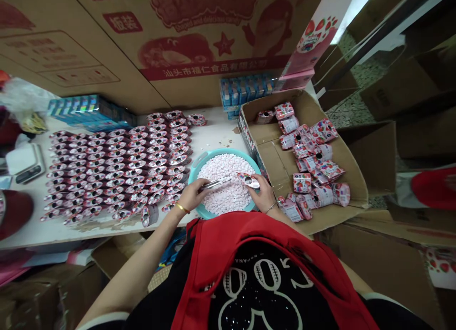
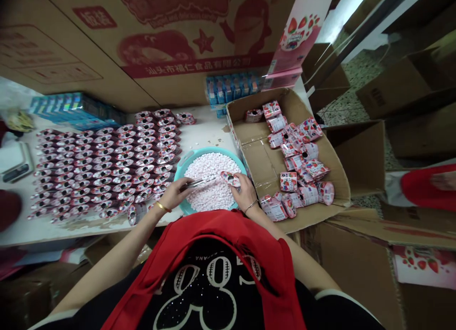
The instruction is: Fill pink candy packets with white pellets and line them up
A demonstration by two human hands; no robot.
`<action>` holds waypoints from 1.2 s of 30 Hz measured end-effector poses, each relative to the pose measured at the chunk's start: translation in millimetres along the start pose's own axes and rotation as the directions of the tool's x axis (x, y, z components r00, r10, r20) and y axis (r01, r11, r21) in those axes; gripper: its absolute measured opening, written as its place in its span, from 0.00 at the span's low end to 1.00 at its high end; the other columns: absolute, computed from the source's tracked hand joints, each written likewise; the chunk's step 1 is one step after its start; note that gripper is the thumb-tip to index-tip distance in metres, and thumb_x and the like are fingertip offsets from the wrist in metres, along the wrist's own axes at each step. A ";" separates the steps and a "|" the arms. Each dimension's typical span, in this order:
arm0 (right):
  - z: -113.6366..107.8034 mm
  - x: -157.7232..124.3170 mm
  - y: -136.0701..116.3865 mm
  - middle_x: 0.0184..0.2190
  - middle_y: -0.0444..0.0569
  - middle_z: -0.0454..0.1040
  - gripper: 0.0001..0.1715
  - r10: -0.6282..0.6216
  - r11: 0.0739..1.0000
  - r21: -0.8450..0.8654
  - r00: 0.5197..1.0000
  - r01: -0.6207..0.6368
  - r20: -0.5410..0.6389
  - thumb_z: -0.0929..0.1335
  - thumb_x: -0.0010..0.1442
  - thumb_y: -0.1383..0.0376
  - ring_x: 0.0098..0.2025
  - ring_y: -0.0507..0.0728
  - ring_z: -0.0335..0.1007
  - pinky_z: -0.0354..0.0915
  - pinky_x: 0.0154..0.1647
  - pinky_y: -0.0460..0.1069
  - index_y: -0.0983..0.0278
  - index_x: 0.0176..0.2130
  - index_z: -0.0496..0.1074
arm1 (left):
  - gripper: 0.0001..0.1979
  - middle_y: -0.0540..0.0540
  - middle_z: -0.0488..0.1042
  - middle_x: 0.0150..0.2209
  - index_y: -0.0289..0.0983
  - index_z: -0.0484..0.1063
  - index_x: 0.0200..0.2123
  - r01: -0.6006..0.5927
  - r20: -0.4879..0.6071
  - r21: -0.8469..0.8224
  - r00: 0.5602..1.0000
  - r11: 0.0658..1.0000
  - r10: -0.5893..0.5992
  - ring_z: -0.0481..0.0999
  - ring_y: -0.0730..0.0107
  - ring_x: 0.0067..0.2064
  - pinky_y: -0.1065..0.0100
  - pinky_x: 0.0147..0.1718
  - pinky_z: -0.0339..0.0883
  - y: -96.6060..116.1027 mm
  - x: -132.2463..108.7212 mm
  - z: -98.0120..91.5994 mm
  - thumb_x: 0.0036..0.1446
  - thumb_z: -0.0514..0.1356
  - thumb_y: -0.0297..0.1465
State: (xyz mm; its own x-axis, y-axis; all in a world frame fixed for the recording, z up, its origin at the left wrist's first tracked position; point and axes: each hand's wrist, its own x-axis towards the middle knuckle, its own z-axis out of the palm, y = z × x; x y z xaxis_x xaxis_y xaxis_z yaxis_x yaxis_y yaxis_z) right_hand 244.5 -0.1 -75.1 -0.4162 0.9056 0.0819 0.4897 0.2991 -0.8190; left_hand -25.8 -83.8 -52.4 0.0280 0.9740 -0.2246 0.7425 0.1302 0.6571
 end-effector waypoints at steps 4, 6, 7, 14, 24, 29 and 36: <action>9.0 4.4 -1.2 0.47 0.57 0.70 0.21 -0.118 0.991 -0.047 0.990 0.122 0.074 0.65 0.55 0.68 0.52 0.62 0.65 0.64 0.54 0.59 0.64 0.50 0.64 | 0.11 0.45 0.74 0.39 0.38 0.68 0.43 -0.090 0.028 0.099 0.996 0.991 0.087 0.72 0.68 0.39 0.67 0.39 0.66 33.2 -4.1 -34.2 0.59 0.54 0.36; 12.5 6.7 -4.4 0.47 0.57 0.70 0.23 -0.164 0.984 -0.052 0.980 0.170 0.110 0.65 0.53 0.69 0.53 0.63 0.65 0.64 0.54 0.60 0.65 0.51 0.64 | 0.10 0.45 0.73 0.38 0.38 0.69 0.42 -0.126 0.084 0.265 0.991 0.956 0.107 0.72 0.67 0.39 0.67 0.38 0.65 60.4 -0.9 -43.5 0.59 0.53 0.33; 13.8 7.6 -6.2 0.48 0.57 0.70 0.24 -0.176 0.982 -0.050 0.977 0.183 0.122 0.65 0.53 0.70 0.53 0.63 0.64 0.63 0.55 0.60 0.65 0.51 0.64 | 0.09 0.45 0.73 0.37 0.38 0.70 0.40 -0.141 0.109 0.364 0.988 0.921 0.108 0.71 0.66 0.39 0.66 0.38 0.65 74.9 1.0 -46.3 0.59 0.52 0.32; 15.4 7.2 -12.9 0.46 0.56 0.71 0.22 -0.159 0.987 0.029 0.983 0.157 0.093 0.65 0.53 0.70 0.51 0.61 0.66 0.65 0.53 0.59 0.64 0.50 0.65 | 0.11 0.41 0.71 0.35 0.38 0.71 0.33 -0.202 0.172 0.653 0.978 0.730 0.117 0.71 0.60 0.38 0.61 0.32 0.64 137.0 5.6 -64.6 0.58 0.49 0.23; 27.4 40.0 -40.9 0.42 0.49 0.75 0.19 -0.206 0.967 0.158 0.978 0.199 0.035 0.66 0.56 0.66 0.45 0.60 0.72 0.71 0.45 0.57 0.58 0.48 0.68 | 0.23 0.42 0.70 0.47 0.42 0.62 0.54 -0.359 0.217 0.267 0.927 0.894 0.307 0.73 0.62 0.45 0.65 0.41 0.68 83.5 62.3 -61.3 0.56 0.56 0.43; -0.3 102.2 -29.7 0.52 0.51 0.67 0.30 -0.191 0.981 0.015 0.974 0.194 -0.119 0.66 0.57 0.58 0.54 0.60 0.65 0.66 0.54 0.56 0.57 0.58 0.58 | 0.17 0.45 0.73 0.42 0.42 0.65 0.48 -0.355 0.122 0.224 0.934 0.908 0.335 0.74 0.66 0.42 0.67 0.42 0.67 36.0 129.2 -78.2 0.59 0.52 0.42; -136.3 187.6 88.2 0.48 0.62 0.63 0.25 0.000 0.846 -0.399 0.749 -0.353 -0.662 0.66 0.56 0.54 0.51 0.67 0.58 0.57 0.51 0.67 0.66 0.48 0.65 | 0.19 0.39 0.71 0.46 0.38 0.66 0.45 -0.031 -0.076 0.569 0.993 0.822 0.090 0.72 0.52 0.44 0.58 0.40 0.66 -106.0 236.4 -112.5 0.57 0.48 0.44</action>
State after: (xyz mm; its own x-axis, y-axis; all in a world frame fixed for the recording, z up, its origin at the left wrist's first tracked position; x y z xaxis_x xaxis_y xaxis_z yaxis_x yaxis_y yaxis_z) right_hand 314.0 237.2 -54.5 0.1958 0.8776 0.4376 0.8671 0.0535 -0.4953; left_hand -173.1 153.5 -94.2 0.0439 0.9931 -0.1087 0.9901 -0.0287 0.1374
